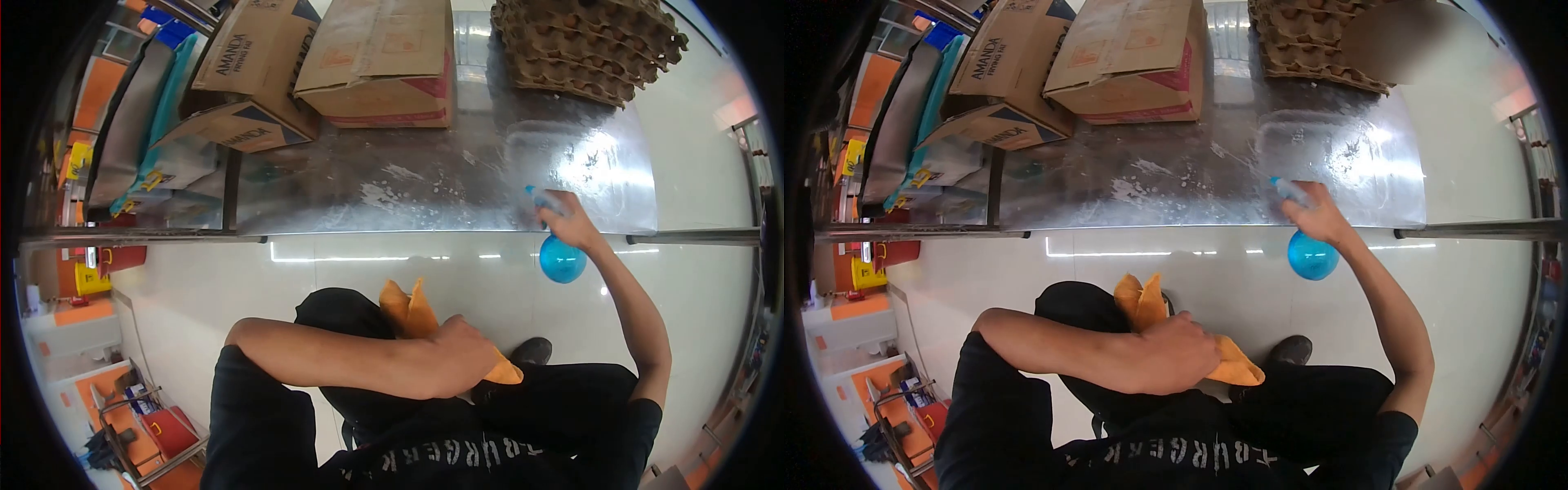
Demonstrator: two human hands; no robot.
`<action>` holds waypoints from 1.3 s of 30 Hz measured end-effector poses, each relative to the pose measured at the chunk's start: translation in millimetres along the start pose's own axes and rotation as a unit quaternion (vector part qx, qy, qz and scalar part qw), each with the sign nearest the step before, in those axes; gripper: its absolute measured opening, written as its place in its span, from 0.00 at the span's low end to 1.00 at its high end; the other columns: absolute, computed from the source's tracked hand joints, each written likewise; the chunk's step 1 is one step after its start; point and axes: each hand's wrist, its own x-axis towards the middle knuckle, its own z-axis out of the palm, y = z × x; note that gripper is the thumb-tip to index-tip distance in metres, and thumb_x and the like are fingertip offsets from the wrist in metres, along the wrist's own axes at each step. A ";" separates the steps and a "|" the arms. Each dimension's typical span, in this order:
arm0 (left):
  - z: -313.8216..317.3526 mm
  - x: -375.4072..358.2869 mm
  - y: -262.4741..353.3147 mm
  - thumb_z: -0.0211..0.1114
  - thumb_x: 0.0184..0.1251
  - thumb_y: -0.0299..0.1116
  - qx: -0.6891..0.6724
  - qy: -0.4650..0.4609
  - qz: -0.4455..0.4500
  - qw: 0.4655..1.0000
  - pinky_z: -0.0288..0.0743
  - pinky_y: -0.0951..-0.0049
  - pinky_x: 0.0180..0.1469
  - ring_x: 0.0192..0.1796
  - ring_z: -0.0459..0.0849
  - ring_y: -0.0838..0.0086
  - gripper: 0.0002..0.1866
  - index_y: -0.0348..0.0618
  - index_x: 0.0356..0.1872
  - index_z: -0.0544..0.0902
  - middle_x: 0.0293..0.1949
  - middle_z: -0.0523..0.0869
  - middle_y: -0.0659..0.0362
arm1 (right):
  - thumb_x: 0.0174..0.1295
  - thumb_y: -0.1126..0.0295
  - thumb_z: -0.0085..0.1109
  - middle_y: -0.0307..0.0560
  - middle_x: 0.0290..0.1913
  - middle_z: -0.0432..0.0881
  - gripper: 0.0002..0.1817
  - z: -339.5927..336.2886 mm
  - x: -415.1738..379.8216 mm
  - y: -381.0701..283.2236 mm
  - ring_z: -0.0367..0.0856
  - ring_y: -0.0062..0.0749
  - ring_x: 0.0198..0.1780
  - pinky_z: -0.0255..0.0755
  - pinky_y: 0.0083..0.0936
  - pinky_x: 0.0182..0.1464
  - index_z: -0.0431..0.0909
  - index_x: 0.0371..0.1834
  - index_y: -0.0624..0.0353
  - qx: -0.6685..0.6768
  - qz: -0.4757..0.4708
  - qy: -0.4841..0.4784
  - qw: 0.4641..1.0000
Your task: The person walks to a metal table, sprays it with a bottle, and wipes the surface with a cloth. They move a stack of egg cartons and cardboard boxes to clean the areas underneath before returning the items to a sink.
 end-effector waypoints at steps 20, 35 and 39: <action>-5.5 -6.2 0.0 0.61 0.56 0.30 0.015 0.025 0.010 1.000 0.75 0.56 0.42 0.35 0.85 0.57 0.08 0.36 0.35 0.81 0.31 0.84 0.50 | 0.59 0.66 0.60 0.46 0.23 0.81 0.14 -95.1 -9.9 108.8 0.78 0.25 0.25 0.73 0.26 0.27 0.80 0.36 0.70 0.014 0.058 0.304 0.951; 0.9 2.0 6.6 0.60 0.56 0.30 0.072 -0.042 0.010 0.996 0.72 0.61 0.44 0.37 0.85 0.61 0.10 0.38 0.38 0.80 0.32 0.83 0.51 | 0.58 0.66 0.54 0.45 0.24 0.80 0.13 -140.5 -54.4 139.0 0.78 0.27 0.26 0.71 0.24 0.31 0.80 0.34 0.68 0.045 0.143 0.366 0.919; 0.8 3.6 4.2 0.59 0.57 0.31 0.077 -0.042 0.023 0.996 0.72 0.62 0.44 0.37 0.84 0.60 0.10 0.38 0.38 0.80 0.32 0.83 0.51 | 0.58 0.66 0.55 0.45 0.24 0.81 0.12 -133.4 -53.6 123.8 0.78 0.27 0.26 0.71 0.24 0.31 0.79 0.34 0.67 0.035 0.103 0.348 0.931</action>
